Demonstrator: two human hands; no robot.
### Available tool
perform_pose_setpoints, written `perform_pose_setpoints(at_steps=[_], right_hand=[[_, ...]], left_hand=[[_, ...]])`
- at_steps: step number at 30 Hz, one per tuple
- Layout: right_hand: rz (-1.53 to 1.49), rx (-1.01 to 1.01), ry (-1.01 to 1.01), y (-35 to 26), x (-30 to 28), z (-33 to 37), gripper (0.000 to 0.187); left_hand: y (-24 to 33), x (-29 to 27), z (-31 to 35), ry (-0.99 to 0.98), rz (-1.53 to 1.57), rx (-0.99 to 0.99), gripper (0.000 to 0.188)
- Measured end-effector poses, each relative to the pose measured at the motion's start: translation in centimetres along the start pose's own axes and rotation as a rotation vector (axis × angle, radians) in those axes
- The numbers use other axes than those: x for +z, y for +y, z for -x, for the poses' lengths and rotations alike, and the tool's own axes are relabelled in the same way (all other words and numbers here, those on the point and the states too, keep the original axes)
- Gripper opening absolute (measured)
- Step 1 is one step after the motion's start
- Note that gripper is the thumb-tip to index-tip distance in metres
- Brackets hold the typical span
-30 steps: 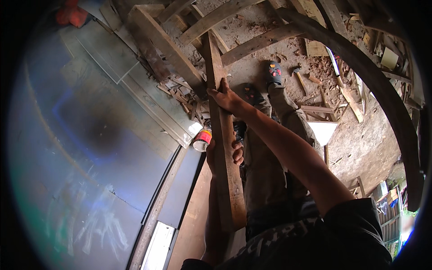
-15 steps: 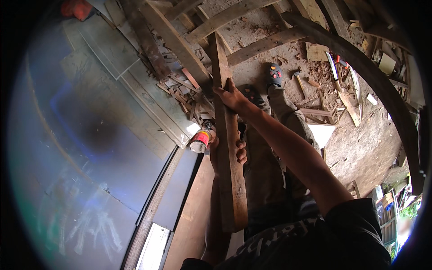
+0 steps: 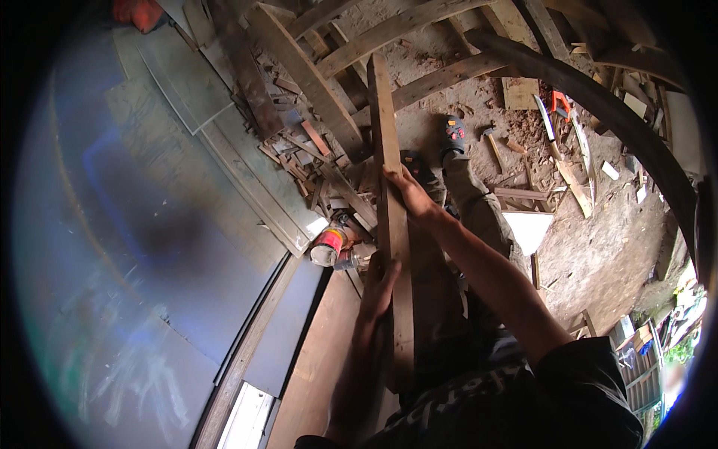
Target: The person is working on a piece of wood, using a hammer to remove nails and a saw to cut the wood. The person is sitting on the floor in a cluttered workshop.
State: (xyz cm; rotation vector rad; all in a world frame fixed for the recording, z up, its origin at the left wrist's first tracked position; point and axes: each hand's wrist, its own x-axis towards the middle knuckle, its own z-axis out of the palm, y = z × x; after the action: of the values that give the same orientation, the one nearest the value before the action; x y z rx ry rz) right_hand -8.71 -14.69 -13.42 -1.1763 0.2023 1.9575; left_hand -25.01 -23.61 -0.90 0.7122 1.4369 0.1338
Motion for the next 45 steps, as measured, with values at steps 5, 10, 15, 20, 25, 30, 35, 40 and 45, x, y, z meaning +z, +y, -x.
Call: perform_pose_setpoints(at_steps=[5, 10, 15, 20, 25, 30, 35, 40, 45], right_hand=[[0.212, -0.122, 0.133, 1.1, -0.7, 0.4, 0.08], [0.001, -0.103, 0.225, 1.4, -1.6, 0.4, 0.062], [-0.212, -0.13, 0.32, 2.7, -0.6, 1.2, 0.049], [-0.348, -0.178, 0.272, 2.3, 0.6, 2.5, 0.049], [-0.42, -0.148, 0.243, 0.9, 0.1, 3.5, 0.044], [-0.429, -0.023, 0.156, 2.1, -3.1, 4.4, 0.047], [-0.324, 0.096, -0.009, 4.5, -10.7, 1.8, 0.055], [1.048, 0.205, 0.135, 4.6, -25.3, -5.8, 0.051], [2.04, -0.361, 0.017, 2.5, -42.9, -8.5, 0.033]], left_hand=[[0.0, -4.3, 4.7, -0.012, -0.448, 0.101, 0.077], [3.5, -9.6, 9.0, -0.007, -0.725, -0.001, 0.076], [6.3, -12.5, 10.2, 0.215, -1.136, 0.39, 0.063], [1.8, -10.5, 12.6, 0.4, -0.506, 0.571, 0.043], [-3.0, -4.6, 6.6, 0.413, 0.426, 0.144, 0.072], [-0.8, -3.5, 2.4, 0.401, 0.73, 0.66, 0.068], [-0.9, -0.5, 0.2, 0.476, 0.816, 0.546, 0.049], [-3.6, 3.6, -8.8, 0.594, 0.852, 0.527, 0.033], [-7.9, 6.2, -14.3, 0.604, 0.782, 0.489, 0.037]])
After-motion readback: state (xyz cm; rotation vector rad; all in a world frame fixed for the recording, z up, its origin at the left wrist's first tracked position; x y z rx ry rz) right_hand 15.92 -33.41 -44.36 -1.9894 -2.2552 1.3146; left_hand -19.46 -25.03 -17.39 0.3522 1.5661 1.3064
